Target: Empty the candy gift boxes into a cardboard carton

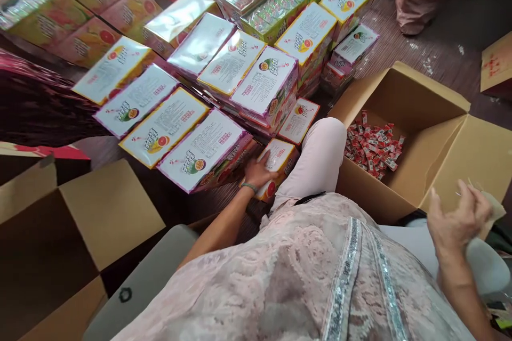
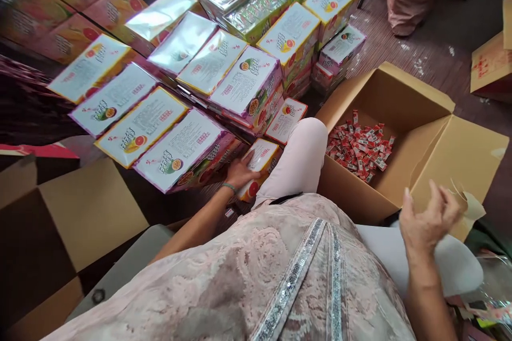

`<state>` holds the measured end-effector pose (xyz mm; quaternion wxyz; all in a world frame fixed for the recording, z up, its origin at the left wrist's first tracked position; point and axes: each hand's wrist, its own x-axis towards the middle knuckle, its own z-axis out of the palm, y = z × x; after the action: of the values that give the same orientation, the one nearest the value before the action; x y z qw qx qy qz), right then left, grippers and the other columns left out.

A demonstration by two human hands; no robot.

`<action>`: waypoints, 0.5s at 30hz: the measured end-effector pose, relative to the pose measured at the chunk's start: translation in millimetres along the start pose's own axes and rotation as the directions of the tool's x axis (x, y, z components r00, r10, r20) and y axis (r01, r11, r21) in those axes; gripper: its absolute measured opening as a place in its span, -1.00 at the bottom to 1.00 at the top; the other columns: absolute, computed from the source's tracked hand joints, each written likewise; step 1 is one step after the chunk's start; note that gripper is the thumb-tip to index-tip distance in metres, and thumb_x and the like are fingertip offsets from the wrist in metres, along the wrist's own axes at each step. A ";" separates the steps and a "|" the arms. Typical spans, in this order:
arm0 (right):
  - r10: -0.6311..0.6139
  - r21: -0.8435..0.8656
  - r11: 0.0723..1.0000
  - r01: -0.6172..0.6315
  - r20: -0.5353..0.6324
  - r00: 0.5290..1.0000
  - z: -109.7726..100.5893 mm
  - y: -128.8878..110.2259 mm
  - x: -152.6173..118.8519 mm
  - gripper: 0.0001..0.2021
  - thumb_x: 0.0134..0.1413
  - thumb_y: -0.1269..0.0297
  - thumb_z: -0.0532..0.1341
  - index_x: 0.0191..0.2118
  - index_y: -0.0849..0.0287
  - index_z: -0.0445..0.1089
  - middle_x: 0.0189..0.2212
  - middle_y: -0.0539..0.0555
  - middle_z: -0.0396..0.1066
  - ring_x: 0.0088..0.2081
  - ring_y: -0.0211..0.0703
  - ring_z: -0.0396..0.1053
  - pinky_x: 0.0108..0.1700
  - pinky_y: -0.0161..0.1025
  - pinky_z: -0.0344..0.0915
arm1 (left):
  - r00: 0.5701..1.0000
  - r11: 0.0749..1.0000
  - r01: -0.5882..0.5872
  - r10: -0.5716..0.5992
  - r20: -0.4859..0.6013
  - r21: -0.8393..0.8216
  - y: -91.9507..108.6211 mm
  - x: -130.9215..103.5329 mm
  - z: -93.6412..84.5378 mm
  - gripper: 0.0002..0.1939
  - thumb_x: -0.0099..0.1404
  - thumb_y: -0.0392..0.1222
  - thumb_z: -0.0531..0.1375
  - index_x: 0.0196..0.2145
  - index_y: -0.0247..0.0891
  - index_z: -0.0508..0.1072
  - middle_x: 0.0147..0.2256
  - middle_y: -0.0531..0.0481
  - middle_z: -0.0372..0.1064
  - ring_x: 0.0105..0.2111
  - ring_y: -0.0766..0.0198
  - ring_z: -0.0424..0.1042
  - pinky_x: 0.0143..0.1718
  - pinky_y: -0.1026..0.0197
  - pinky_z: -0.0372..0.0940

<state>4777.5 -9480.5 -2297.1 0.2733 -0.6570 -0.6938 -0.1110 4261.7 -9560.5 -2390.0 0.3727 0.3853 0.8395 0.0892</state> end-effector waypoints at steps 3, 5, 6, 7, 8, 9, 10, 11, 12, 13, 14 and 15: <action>-0.029 0.259 0.966 -0.003 0.120 0.992 22.5 -62.9 24.8 -0.43 0.34 -0.16 0.25 0.17 0.23 0.58 0.05 0.43 0.53 0.11 0.29 0.52 0.20 0.25 0.49 | 0.980 0.956 -0.153 0.179 -0.084 0.251 19.5 -23.2 -36.5 0.13 0.00 0.01 0.48 0.52 -0.10 0.31 0.13 -0.33 0.32 0.20 -0.43 0.28 0.23 -0.25 0.20; -0.036 0.453 0.888 -0.080 0.241 0.970 33.3 -103.5 40.0 -0.48 0.37 -0.18 0.23 0.07 0.19 0.60 -0.01 0.35 0.58 0.00 0.17 0.56 0.18 0.19 0.50 | 0.925 0.926 -0.267 0.324 -0.199 0.266 43.7 -40.1 -72.2 0.18 -0.06 0.07 0.49 0.52 -0.09 0.32 0.19 -0.34 0.28 0.23 -0.45 0.23 0.28 -0.30 0.16; -0.036 0.544 0.826 -0.145 0.309 0.951 38.2 -122.5 47.2 -0.48 0.37 -0.22 0.23 0.03 0.16 0.61 -0.04 0.30 0.60 -0.04 0.13 0.57 0.19 0.18 0.50 | 0.887 0.917 -0.331 0.383 -0.257 0.225 58.3 -47.0 -90.8 0.20 -0.09 0.10 0.50 0.51 -0.08 0.34 0.20 -0.32 0.28 0.25 -0.46 0.21 0.31 -0.33 0.14; -0.036 0.628 0.743 -0.230 0.380 0.924 43.2 -140.6 54.5 -0.47 0.36 -0.27 0.23 0.00 0.13 0.61 -0.06 0.27 0.61 -0.07 0.10 0.58 0.18 0.16 0.50 | 0.849 0.902 -0.405 0.431 -0.307 0.147 74.4 -52.3 -107.9 0.21 -0.13 0.12 0.51 0.50 -0.06 0.35 0.20 -0.29 0.29 0.27 -0.46 0.20 0.33 -0.34 0.13; -0.040 0.700 0.634 -0.329 0.454 0.890 48.3 -157.6 62.3 -0.44 0.33 -0.33 0.24 -0.02 0.10 0.61 -0.09 0.24 0.62 -0.08 0.09 0.58 0.18 0.15 0.51 | 0.818 0.874 -0.486 0.466 -0.338 0.028 91.9 -55.4 -122.3 0.20 -0.14 0.13 0.52 0.48 -0.04 0.37 0.19 -0.24 0.32 0.28 -0.44 0.21 0.33 -0.33 0.17; -0.053 0.751 0.496 -0.435 0.526 0.849 53.3 -173.4 70.9 -0.41 0.29 -0.38 0.26 -0.04 0.09 0.61 -0.11 0.21 0.63 -0.07 0.10 0.59 0.17 0.13 0.51 | 0.803 0.821 -0.556 0.489 -0.340 -0.133 110.7 -56.2 -132.5 0.17 -0.13 0.14 0.51 0.46 -0.01 0.39 0.17 -0.19 0.35 0.27 -0.41 0.24 0.30 -0.30 0.23; -0.076 0.773 0.338 -0.537 0.591 0.803 57.9 -187.5 80.4 -0.38 0.24 -0.44 0.28 -0.06 0.08 0.61 -0.14 0.19 0.63 -0.07 0.10 0.59 0.14 0.11 0.53 | 0.805 0.738 -0.591 0.511 -0.302 -0.325 130.6 -54.4 -137.8 0.12 -0.12 0.13 0.51 0.43 0.01 0.42 0.13 -0.16 0.40 0.25 -0.39 0.29 0.23 -0.26 0.32; -0.106 0.763 0.177 -0.622 0.643 0.759 61.8 -199.5 90.9 -0.35 0.19 -0.48 0.29 -0.09 0.07 0.60 -0.17 0.18 0.63 -0.07 0.11 0.60 0.12 0.10 0.55 | 0.811 0.636 -0.568 0.541 -0.224 -0.522 151.4 -50.1 -137.7 0.06 -0.12 0.10 0.50 0.38 0.01 0.46 0.07 -0.15 0.44 0.21 -0.39 0.34 0.14 -0.22 0.39; -0.127 0.736 0.030 -0.677 0.674 0.728 64.8 -208.6 102.0 -0.34 0.16 -0.50 0.29 -0.11 0.07 0.59 -0.17 0.17 0.63 -0.04 0.12 0.60 0.11 0.10 0.57 | 0.808 0.531 -0.490 0.575 -0.130 -0.692 172.6 -43.5 -132.4 0.00 -0.13 0.07 0.49 0.32 -0.02 0.49 0.00 -0.16 0.48 0.17 -0.40 0.39 0.05 -0.19 0.45; -0.129 0.709 -0.091 -0.700 0.688 0.714 66.7 -214.4 113.3 -0.34 0.16 -0.51 0.29 -0.12 0.06 0.58 -0.16 0.16 0.63 0.01 0.14 0.59 0.11 0.11 0.58 | 0.796 0.442 -0.379 0.603 -0.043 -0.813 193.8 -35.1 -122.6 -0.05 -0.13 0.04 0.48 0.28 -0.07 0.51 -0.05 -0.18 0.51 0.14 -0.43 0.43 -0.03 -0.17 0.48; -0.107 0.692 -0.184 -0.698 0.691 0.714 67.6 -216.5 124.2 -0.35 0.17 -0.51 0.27 -0.12 0.05 0.57 -0.14 0.14 0.64 0.06 0.16 0.58 0.12 0.13 0.58 | 0.786 0.376 -0.269 0.617 0.023 -0.887 214.6 -25.5 -109.4 -0.10 -0.12 0.02 0.47 0.24 -0.11 0.51 -0.10 -0.20 0.53 0.11 -0.47 0.46 -0.09 -0.17 0.50; -0.068 0.689 -0.247 -0.682 0.690 0.721 67.7 -214.9 134.1 -0.36 0.20 -0.50 0.24 -0.10 0.04 0.57 -0.12 0.13 0.64 0.11 0.18 0.56 0.14 0.15 0.58 | 0.777 0.330 -0.182 0.626 0.070 -0.926 234.4 -15.5 -94.1 -0.14 -0.08 0.01 0.46 0.22 -0.16 0.51 -0.14 -0.22 0.54 0.09 -0.49 0.49 -0.12 -0.18 0.51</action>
<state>4554.5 -9355.7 -2238.5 0.4940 -0.3836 -0.3588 0.6928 4339.1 -9397.6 -2212.4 0.6498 0.3445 0.4356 0.5190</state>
